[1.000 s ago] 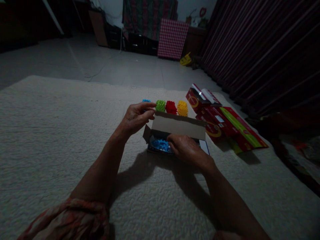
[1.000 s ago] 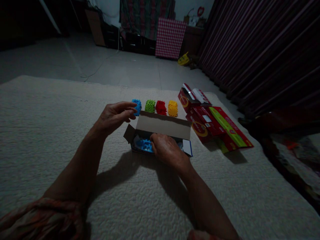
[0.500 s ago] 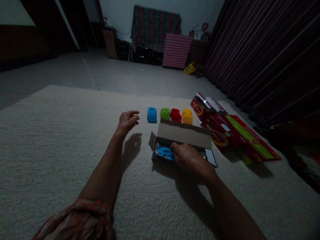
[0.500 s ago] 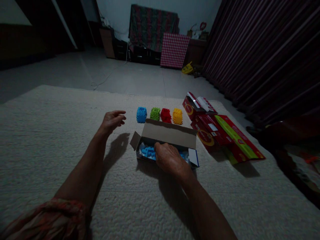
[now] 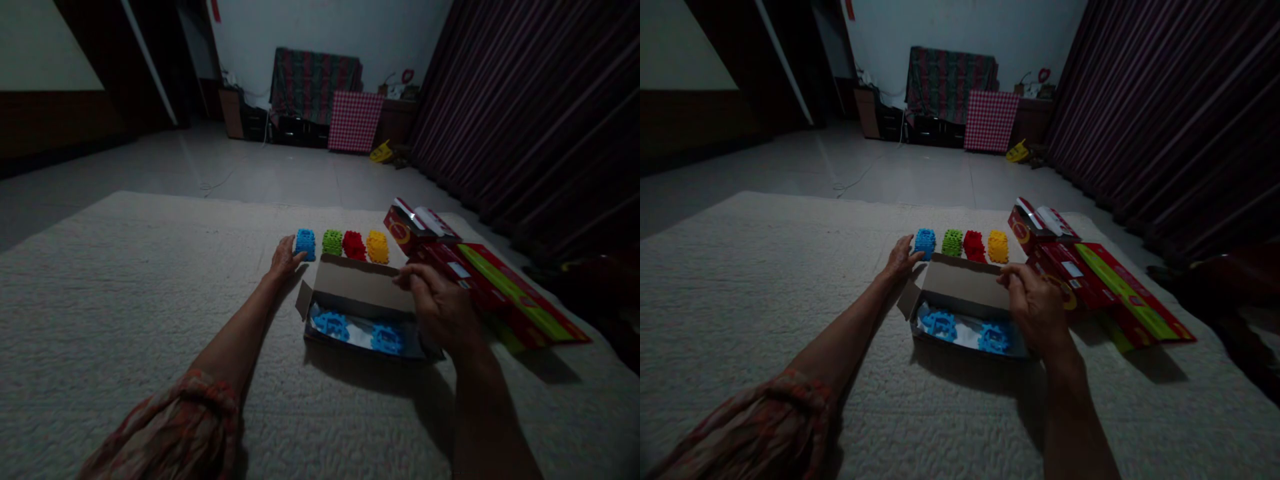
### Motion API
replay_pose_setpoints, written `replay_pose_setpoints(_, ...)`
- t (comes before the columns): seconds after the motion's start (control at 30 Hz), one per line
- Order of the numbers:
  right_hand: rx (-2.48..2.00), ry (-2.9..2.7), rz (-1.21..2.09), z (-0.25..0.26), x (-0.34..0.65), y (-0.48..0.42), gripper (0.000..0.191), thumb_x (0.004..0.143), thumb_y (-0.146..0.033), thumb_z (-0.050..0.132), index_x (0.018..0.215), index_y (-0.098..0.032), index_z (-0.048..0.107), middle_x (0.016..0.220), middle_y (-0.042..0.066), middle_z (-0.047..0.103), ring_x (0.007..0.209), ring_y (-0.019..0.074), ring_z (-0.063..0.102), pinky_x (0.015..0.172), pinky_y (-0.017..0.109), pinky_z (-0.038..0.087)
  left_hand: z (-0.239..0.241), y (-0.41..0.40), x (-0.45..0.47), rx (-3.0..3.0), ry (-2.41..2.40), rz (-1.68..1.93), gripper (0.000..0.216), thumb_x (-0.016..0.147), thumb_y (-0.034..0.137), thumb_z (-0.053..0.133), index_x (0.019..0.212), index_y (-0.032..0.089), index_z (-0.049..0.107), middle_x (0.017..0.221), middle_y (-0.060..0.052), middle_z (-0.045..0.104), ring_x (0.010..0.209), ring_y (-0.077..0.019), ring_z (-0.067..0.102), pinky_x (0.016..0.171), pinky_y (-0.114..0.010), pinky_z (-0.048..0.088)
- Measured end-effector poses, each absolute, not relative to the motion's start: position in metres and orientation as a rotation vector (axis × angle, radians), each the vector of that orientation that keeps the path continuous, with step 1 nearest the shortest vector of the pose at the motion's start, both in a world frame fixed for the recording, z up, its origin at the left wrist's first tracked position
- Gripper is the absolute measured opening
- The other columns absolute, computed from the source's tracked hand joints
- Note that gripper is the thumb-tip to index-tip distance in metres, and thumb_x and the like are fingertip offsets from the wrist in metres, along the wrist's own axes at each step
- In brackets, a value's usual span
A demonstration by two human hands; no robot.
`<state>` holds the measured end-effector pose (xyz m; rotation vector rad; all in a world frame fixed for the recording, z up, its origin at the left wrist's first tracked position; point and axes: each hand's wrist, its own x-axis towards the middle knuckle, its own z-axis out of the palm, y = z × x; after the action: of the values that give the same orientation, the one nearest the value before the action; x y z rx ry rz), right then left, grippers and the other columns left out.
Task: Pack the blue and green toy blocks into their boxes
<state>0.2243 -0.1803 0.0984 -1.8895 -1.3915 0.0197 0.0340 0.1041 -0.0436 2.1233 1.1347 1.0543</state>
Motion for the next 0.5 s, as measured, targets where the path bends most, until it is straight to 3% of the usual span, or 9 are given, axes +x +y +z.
replay_pose_setpoints(0.17,-1.875,-1.153,-0.258,0.087,0.243,-0.179,0.024,0.095,-0.029,0.047,0.104,-0.022,0.068,0.093,0.007,0.080,0.088,0.0248,0.075,0.079,0.040,0.056,-0.048,0.113,0.041,2.187,1.229,0.961,0.062,0.083,0.030,0.070,0.141,0.014,0.053,0.132,-0.020,0.062,0.126,-0.0338,0.058,0.108,-0.048,0.045)
replay_pose_setpoints(0.33,-1.834,-1.177,-0.273,0.085,0.246,-0.180,0.023,0.095,-0.028,0.048,0.104,-0.021,0.069,0.092,0.006,0.080,0.085,0.0239,0.075,0.076,0.039,0.057,-0.046,0.108,0.042,2.289,1.313,0.864,0.066,0.087,0.033,0.067,0.146,0.008,0.049,0.130,-0.023,0.064,0.122,-0.0354,0.060,0.105,-0.045,0.046)
replay_pose_setpoints(0.5,-1.790,-1.192,-0.258,0.086,0.249,-0.179,0.023,0.096,-0.027,0.049,0.105,-0.022,0.069,0.092,0.006,0.079,0.086,0.0228,0.075,0.080,0.040,0.057,-0.045,0.108,0.041,2.257,1.314,0.879,0.071,0.084,0.033,0.070,0.148,0.011,0.048,0.135,-0.022,0.063,0.122,-0.0360,0.060,0.104,-0.046,0.045)
